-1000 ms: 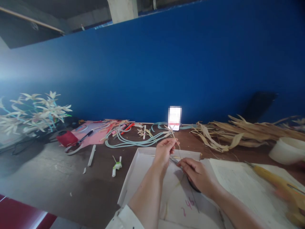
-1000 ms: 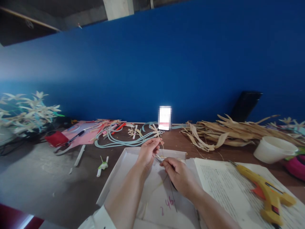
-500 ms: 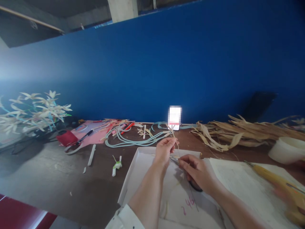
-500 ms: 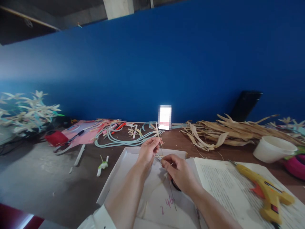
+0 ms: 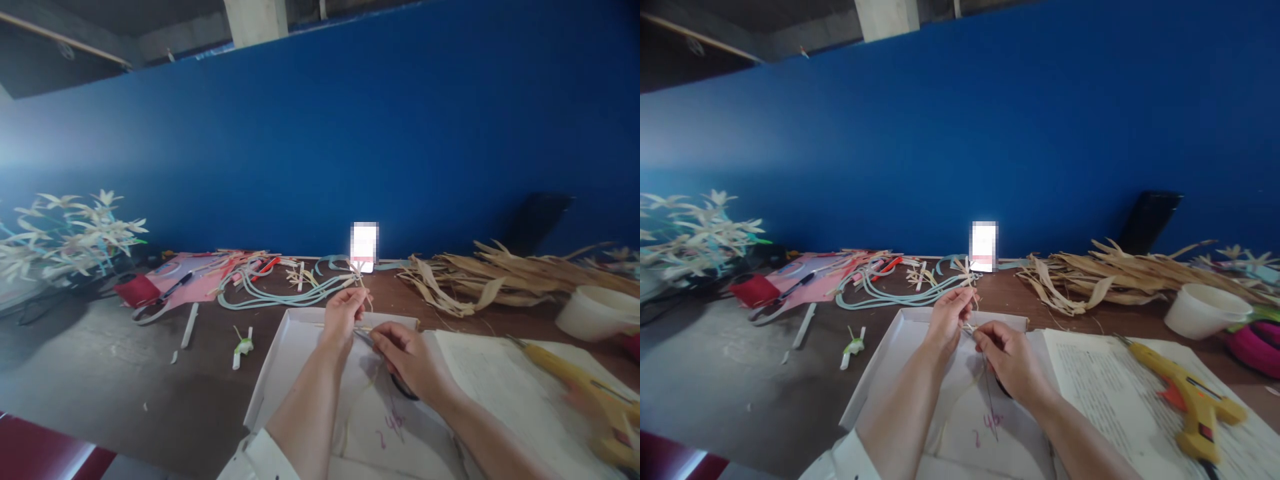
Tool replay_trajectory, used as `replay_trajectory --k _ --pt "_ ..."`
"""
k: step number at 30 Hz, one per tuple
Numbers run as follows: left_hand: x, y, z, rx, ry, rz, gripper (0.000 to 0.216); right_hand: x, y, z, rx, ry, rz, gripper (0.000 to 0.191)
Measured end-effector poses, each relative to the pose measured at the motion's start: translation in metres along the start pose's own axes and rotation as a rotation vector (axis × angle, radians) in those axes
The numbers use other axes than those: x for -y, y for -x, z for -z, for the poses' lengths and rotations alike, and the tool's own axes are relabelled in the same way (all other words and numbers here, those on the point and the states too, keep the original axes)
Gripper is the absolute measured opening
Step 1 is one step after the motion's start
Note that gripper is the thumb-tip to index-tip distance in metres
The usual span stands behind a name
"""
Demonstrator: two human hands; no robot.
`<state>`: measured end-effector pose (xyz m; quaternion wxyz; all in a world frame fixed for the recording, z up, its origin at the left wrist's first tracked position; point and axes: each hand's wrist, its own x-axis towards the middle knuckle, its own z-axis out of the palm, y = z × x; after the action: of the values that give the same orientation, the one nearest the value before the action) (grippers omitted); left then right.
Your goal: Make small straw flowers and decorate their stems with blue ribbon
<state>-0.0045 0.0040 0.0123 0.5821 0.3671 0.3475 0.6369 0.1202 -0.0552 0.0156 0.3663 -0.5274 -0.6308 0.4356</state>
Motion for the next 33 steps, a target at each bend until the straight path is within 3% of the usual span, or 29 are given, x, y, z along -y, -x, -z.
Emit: replay_trajectory --k 18,25,33 --pt "-0.003 -0.0016 0.0002 -0.039 -0.228 -0.084 0.024 -0.0046 -0.003 0.0011 -0.093 -0.102 0.036 0.03" --pt "-0.0029 0.0004 0.0008 0.007 -0.257 -0.051 0.025 -0.0051 -0.0079 0.0019 -0.235 -0.02 0.05 0.049" --pt "-0.0055 0.0032 -0.0029 0.037 -0.191 0.022 0.023 -0.0044 -0.0072 0.0048 -0.287 0.04 0.059 0.045"
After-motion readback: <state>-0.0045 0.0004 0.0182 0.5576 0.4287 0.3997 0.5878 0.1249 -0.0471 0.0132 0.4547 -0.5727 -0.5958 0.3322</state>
